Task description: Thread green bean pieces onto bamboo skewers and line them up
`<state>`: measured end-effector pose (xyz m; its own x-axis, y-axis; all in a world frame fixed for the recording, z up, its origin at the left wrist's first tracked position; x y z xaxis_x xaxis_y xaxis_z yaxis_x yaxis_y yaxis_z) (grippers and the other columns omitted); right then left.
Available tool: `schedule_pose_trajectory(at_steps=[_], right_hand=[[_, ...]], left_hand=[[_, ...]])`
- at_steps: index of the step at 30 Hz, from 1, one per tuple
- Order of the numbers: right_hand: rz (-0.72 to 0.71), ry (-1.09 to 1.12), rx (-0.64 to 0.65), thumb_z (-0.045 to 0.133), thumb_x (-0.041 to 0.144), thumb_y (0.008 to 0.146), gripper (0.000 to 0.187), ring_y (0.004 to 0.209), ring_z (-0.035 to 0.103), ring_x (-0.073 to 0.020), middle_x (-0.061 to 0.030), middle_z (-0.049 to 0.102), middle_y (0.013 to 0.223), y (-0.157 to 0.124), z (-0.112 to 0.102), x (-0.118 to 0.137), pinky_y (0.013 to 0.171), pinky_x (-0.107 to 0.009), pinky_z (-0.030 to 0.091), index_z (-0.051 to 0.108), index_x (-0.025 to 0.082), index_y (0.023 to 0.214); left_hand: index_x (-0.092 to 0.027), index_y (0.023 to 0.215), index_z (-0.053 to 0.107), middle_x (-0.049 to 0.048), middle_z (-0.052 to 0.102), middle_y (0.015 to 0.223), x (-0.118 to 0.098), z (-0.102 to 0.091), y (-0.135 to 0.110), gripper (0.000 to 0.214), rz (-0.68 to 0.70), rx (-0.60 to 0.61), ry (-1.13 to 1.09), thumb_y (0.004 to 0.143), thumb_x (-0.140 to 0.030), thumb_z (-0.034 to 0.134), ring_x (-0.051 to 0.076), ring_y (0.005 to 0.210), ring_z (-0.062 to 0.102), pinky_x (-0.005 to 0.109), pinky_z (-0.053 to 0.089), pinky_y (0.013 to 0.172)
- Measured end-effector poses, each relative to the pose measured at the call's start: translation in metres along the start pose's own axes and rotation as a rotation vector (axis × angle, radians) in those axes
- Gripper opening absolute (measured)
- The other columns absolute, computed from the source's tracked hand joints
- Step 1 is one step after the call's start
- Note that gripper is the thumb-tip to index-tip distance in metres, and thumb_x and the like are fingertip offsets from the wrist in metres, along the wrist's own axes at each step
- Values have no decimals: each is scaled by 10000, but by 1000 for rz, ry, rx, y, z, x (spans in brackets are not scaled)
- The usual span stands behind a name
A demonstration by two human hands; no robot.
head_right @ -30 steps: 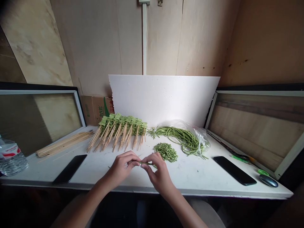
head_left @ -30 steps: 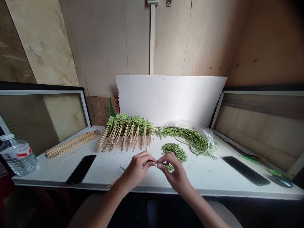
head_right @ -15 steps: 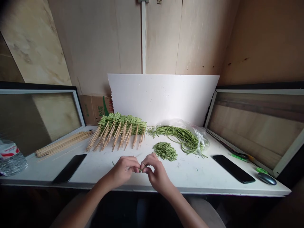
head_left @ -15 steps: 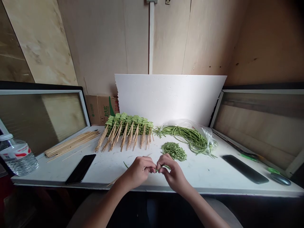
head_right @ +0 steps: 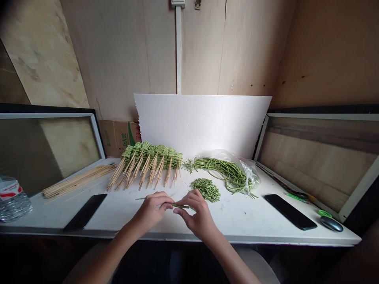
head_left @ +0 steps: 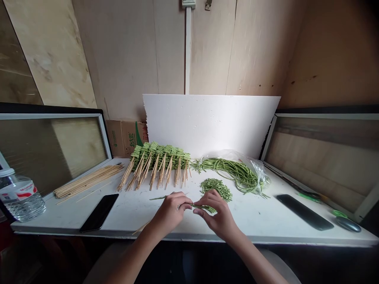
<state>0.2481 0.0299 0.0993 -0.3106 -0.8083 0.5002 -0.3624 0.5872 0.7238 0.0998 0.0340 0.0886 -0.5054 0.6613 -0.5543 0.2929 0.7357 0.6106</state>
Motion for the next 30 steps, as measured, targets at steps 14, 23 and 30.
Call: schedule_pose_trajectory(at_steps=[14,23,30], right_hand=[[93,-36,-23,727,330,943,89,847,556,-260,-56,716,815,-3,8,-7,756,-398,476,742,261,889],[163,65,30,561,82,927,188,874,524,-235,-33,667,835,-9,17,-7,791,-363,436,630,241,852],[279,464,119,683,401,942,218,789,558,-206,-28,635,799,-12,37,-22,750,-338,448,667,224,814]], left_hand=[[-208,985,808,45,767,863,-7,2,-4,225,100,5,83,911,-49,667,208,840,678,311,514,768],[-188,824,778,16,719,768,-9,13,-2,274,-48,189,-95,923,-31,576,141,723,636,251,464,719],[-181,729,771,18,722,716,-12,10,-3,325,-38,188,-199,843,25,547,145,708,641,246,479,706]])
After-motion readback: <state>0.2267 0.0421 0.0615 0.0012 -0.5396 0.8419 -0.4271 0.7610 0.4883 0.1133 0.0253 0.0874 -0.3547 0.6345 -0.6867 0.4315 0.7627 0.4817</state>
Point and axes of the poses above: each hand's wrist, its own y-axis towards the middle knuckle, its own z-axis out of the palm, x = y × z, the point moved 10 cm from there along y, towards the middle knuckle
